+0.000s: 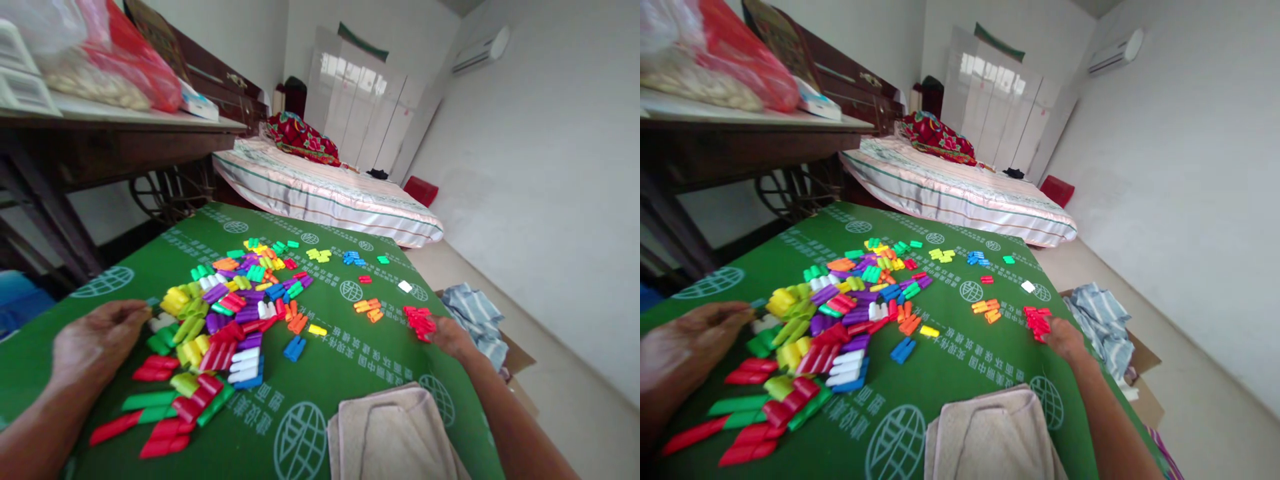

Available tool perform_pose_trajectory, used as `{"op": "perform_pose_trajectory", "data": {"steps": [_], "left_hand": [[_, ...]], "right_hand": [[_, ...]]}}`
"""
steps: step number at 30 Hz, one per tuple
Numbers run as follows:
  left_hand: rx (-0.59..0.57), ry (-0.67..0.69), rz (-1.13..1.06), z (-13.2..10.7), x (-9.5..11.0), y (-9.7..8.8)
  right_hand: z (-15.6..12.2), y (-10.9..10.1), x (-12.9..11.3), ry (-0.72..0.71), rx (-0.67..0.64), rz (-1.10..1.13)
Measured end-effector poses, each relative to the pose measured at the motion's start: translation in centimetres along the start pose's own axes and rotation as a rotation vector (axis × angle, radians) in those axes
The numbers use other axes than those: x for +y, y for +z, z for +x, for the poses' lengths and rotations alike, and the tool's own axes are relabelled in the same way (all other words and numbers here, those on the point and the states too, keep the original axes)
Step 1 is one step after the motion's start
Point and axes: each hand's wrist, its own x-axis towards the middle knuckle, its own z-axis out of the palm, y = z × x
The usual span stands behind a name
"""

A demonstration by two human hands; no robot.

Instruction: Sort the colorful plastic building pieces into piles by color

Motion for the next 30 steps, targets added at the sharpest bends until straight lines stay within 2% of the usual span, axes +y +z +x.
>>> {"op": "perform_pose_trajectory", "data": {"steps": [3, 7, 11, 15, 19, 22, 26, 30], "left_hand": [[-0.057, -0.058, 0.005, 0.1, 0.0, 0.2], [-0.048, -0.054, -0.161, -0.4, -0.3, 0.7], [-0.040, -0.032, -0.209, -0.6, -1.1, 1.3], [-0.023, -0.017, -0.217, -0.5, -1.8, 1.9], [0.000, -0.014, -0.224, -0.4, -2.0, 2.2], [0.007, -0.013, -0.228, -0.5, -2.0, 2.2], [0.003, -0.013, -0.247, -0.7, -1.7, 1.8], [-0.002, -0.013, -0.266, -1.0, -1.7, 1.6]], "right_hand": [[-0.1, 0.3, 0.3, -0.014, -0.013, -0.004], [-0.6, 0.8, 0.6, -0.027, 0.011, -0.046], [-1.8, 1.2, -1.4, -0.008, 0.108, -0.127], [-4.1, 1.1, -7.4, -0.109, 0.152, -0.032], [-6.4, 0.6, -15.4, -0.341, 0.106, 0.126], [-7.0, -0.2, -21.4, -0.473, 0.095, 0.177], [-6.0, -0.8, -28.2, -0.498, 0.068, 0.236], [-4.3, -0.2, -32.2, -0.424, 0.058, 0.278]]}}
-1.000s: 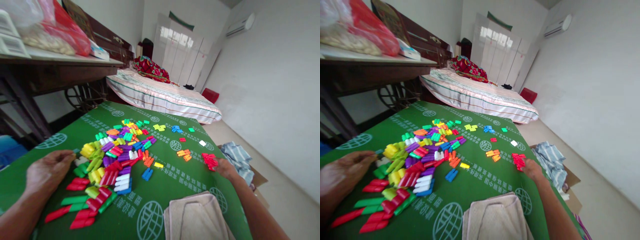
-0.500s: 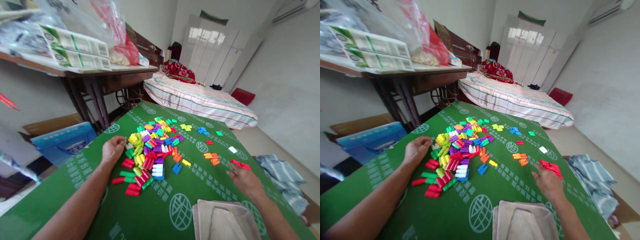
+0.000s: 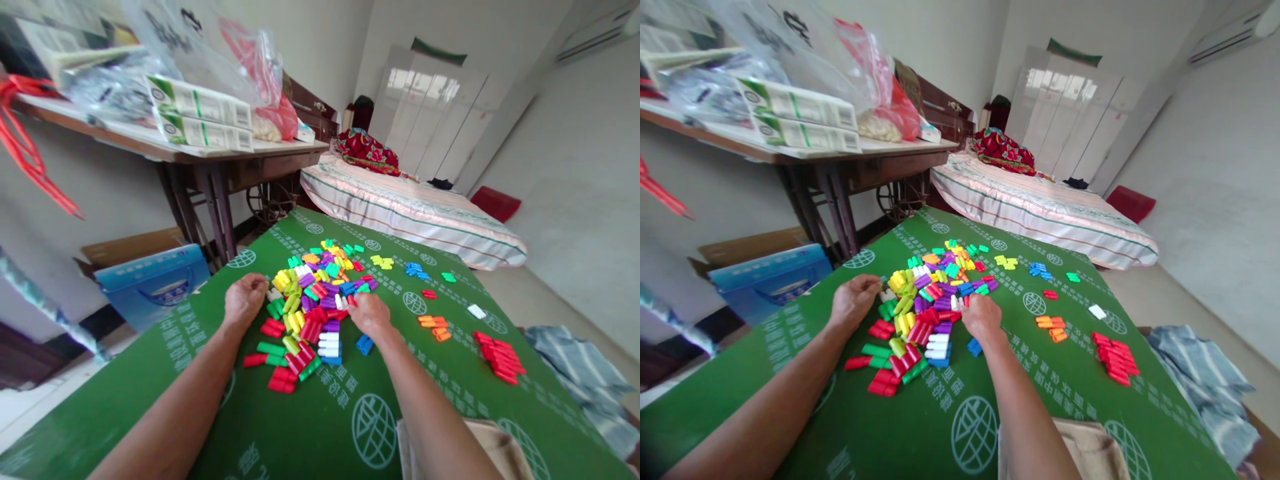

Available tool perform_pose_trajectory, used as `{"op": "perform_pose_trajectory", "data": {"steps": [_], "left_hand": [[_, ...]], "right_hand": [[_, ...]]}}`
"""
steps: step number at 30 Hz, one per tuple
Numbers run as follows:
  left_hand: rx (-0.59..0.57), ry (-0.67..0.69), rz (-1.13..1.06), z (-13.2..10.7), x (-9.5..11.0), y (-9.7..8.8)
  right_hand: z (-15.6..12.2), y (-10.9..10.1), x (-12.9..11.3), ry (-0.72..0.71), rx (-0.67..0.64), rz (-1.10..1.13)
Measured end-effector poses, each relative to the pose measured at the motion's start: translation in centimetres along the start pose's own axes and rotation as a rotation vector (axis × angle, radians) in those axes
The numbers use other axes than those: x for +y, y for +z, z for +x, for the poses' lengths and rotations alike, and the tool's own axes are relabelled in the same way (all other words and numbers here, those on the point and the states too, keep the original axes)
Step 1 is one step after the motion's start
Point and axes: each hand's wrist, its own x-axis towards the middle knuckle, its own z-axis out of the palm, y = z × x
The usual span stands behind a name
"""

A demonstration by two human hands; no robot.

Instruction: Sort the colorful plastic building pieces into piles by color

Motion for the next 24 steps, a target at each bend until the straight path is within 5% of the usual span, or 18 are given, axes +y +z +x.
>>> {"op": "perform_pose_trajectory", "data": {"steps": [7, 14, 20, 24], "left_hand": [[-0.026, -0.031, 0.036, 0.0, 0.4, -0.2], [-0.042, -0.043, 0.106, 0.4, 1.5, -0.7], [-0.039, -0.042, 0.142, 0.7, 1.2, -0.5], [-0.038, -0.050, 0.188, 1.0, 1.1, -0.3]], "right_hand": [[0.3, 1.3, 1.4, 0.098, -0.021, 0.291], [-3.8, -1.5, 6.4, 0.173, 0.012, 0.642], [-8.7, -3.8, 15.2, 0.364, 0.198, 0.999], [-12.7, -4.5, 23.2, 0.576, 0.470, 0.950]]}}
